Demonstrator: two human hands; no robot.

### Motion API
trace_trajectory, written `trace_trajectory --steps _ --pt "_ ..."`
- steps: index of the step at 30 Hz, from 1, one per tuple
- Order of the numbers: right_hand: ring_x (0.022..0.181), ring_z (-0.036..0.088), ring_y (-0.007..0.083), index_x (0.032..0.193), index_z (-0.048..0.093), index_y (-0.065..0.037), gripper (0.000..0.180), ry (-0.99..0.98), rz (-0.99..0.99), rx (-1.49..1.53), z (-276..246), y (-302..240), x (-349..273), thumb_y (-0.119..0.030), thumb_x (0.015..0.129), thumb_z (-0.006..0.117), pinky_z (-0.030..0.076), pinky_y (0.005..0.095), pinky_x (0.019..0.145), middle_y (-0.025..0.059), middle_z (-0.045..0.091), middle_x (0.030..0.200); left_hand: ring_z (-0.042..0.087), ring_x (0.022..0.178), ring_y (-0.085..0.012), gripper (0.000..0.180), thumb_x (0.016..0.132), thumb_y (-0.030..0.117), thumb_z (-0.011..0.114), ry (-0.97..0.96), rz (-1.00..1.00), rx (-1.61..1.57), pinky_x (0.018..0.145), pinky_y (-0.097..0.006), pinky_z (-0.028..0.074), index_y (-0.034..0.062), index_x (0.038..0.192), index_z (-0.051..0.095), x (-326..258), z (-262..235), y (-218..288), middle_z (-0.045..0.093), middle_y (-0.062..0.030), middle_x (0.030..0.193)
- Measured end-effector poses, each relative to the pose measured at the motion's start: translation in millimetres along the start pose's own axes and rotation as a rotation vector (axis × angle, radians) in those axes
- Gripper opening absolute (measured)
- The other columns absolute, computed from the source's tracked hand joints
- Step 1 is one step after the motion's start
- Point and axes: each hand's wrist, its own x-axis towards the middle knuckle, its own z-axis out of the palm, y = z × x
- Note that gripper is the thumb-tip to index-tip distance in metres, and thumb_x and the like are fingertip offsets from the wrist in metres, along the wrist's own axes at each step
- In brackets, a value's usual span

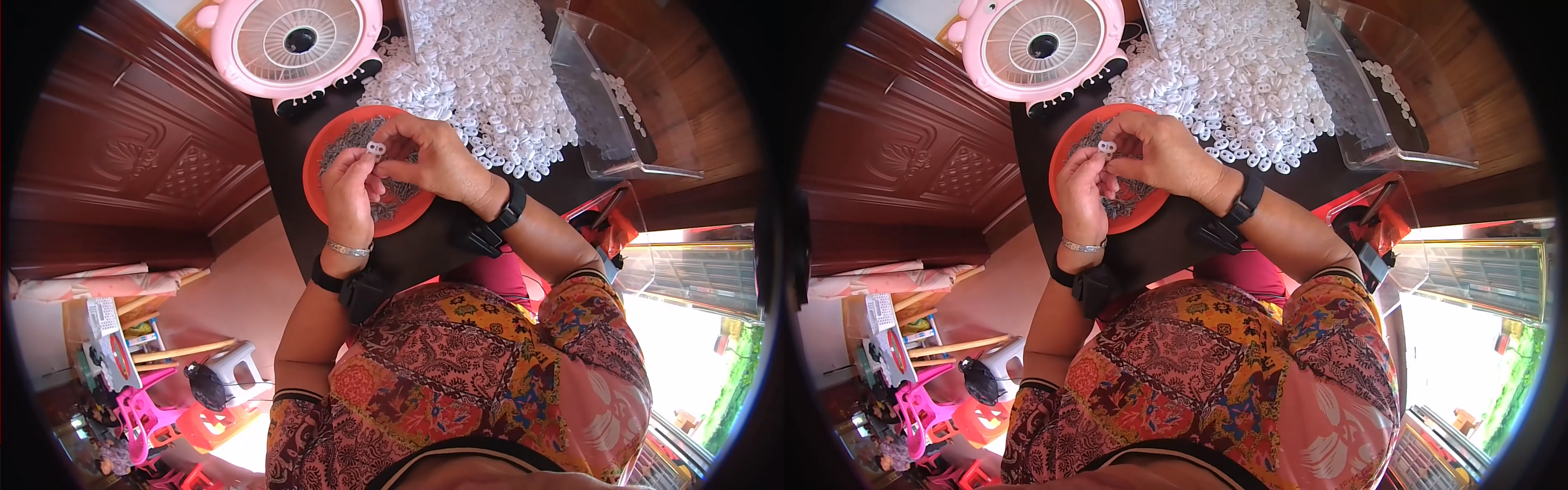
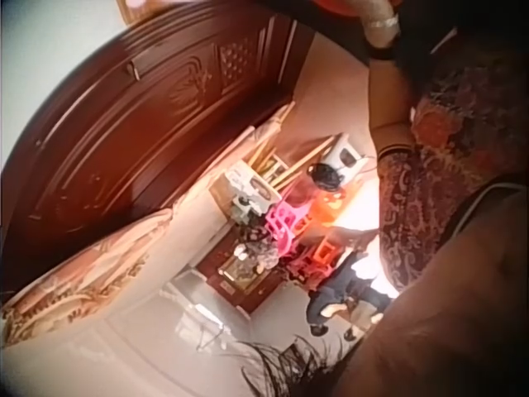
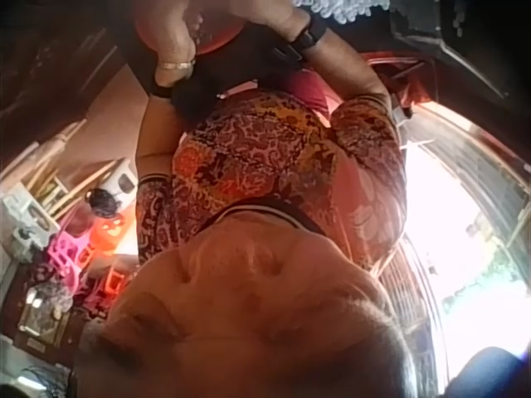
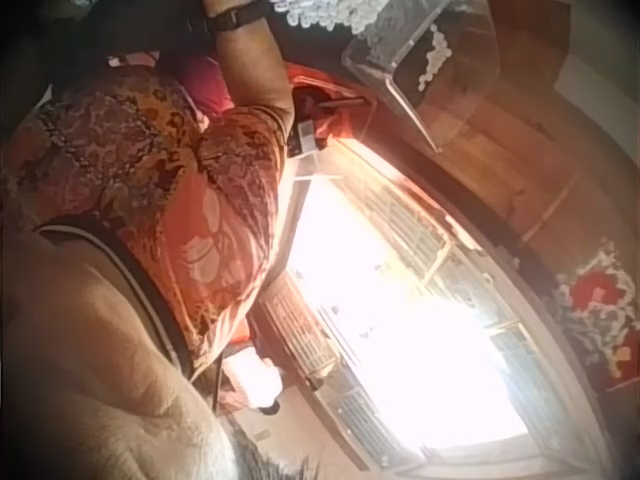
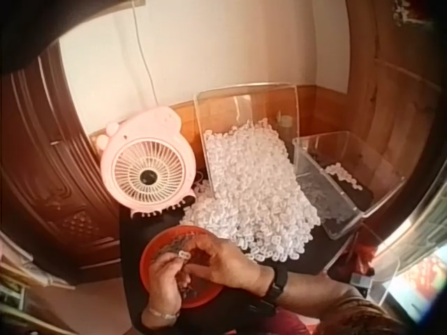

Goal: Assembling small plastic components by inserting metal pins into them.

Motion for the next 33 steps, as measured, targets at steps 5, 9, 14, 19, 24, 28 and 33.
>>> trace_trajectory --steps 5,9,14,19,24,28,33 --pt "0.072 0.065 0.0146 0.095 0.059 -0.004 0.028 0.054 -0.113 -0.194 2.5 -2.3 0.5 -0.005 0.072 0.073 0.051 0.0270 0.065 0.0064 0.064 0.077 0.050 0.054 -0.0064 0.018 0.088 0.019 0.053 -0.010 -0.007 -0.092 0.047 -0.019 0.038 0.0028 0.085 0.060 -0.9 1.0 -0.2 0.057 -0.0005 0.067" --pt "0.070 0.065 0.0168 0.095 0.059 -0.004 0.028 0.040 -0.154 -0.182 2.2 -3.1 0.6 -0.006 0.071 0.073 0.051 0.0280 0.064 0.0073 0.063 0.076 0.050 0.054 -0.0063 0.019 0.088 0.021 0.052 -0.067 -0.024 -0.122 0.047 -0.019 0.038 0.0040 0.085 0.060 1.1 -0.8 -0.8 0.056 0.0001 0.067" --pt "0.071 0.065 0.0196 0.097 0.059 -0.004 0.031 0.057 -0.175 -0.217 4.1 -4.8 -0.1 -0.007 0.070 0.074 0.052 0.0301 0.065 0.0083 0.064 0.080 0.049 0.054 -0.0062 0.018 0.089 0.021 0.051 -0.044 -0.010 -0.001 0.046 -0.019 0.039 0.0050 0.086 0.060 1.1 0.7 -0.5 0.057 -0.0001 0.067" --pt "0.075 0.065 0.0301 0.104 0.060 -0.004 0.034 0.063 -0.271 -0.473 5.3 -5.8 -2.6 -0.017 0.074 0.070 0.053 0.0363 0.068 0.0130 0.064 0.084 0.051 0.053 -0.0074 0.020 0.091 0.021 0.049 -0.051 -0.004 -0.028 0.048 -0.020 0.040 0.0040 0.086 0.060 -1.0 1.7 -1.7 0.060 -0.0026 0.069" --pt "0.075 0.064 0.0314 0.103 0.060 -0.004 0.030 0.055 -0.251 -0.419 7.1 -6.5 -3.7 -0.017 0.077 0.067 0.052 0.0369 0.067 0.0139 0.064 0.084 0.053 0.053 -0.0090 0.023 0.092 0.021 0.047 -0.101 0.013 -0.114 0.048 -0.021 0.041 0.0032 0.085 0.059 -0.7 0.2 -2.8 0.061 -0.0042 0.067" --pt "0.074 0.064 0.0308 0.101 0.060 -0.004 0.027 0.040 -0.236 -0.376 7.7 -4.5 -2.9 -0.016 0.078 0.066 0.052 0.0367 0.065 0.0133 0.064 0.081 0.052 0.051 -0.0095 0.023 0.091 0.021 0.047 -0.084 0.013 -0.099 0.047 -0.020 0.040 0.0031 0.083 0.059 -0.1 -0.2 -3.9 0.059 -0.0037 0.066" --pt "0.072 0.064 0.0303 0.099 0.060 -0.005 0.024 0.018 -0.211 -0.385 7.2 -4.2 -3.9 -0.015 0.078 0.065 0.052 0.0359 0.063 0.0131 0.064 0.078 0.050 0.048 -0.0096 0.023 0.090 0.020 0.048 -0.084 0.033 -0.087 0.044 -0.021 0.039 0.0025 0.080 0.059 -0.2 1.5 -4.6 0.057 -0.0036 0.065"
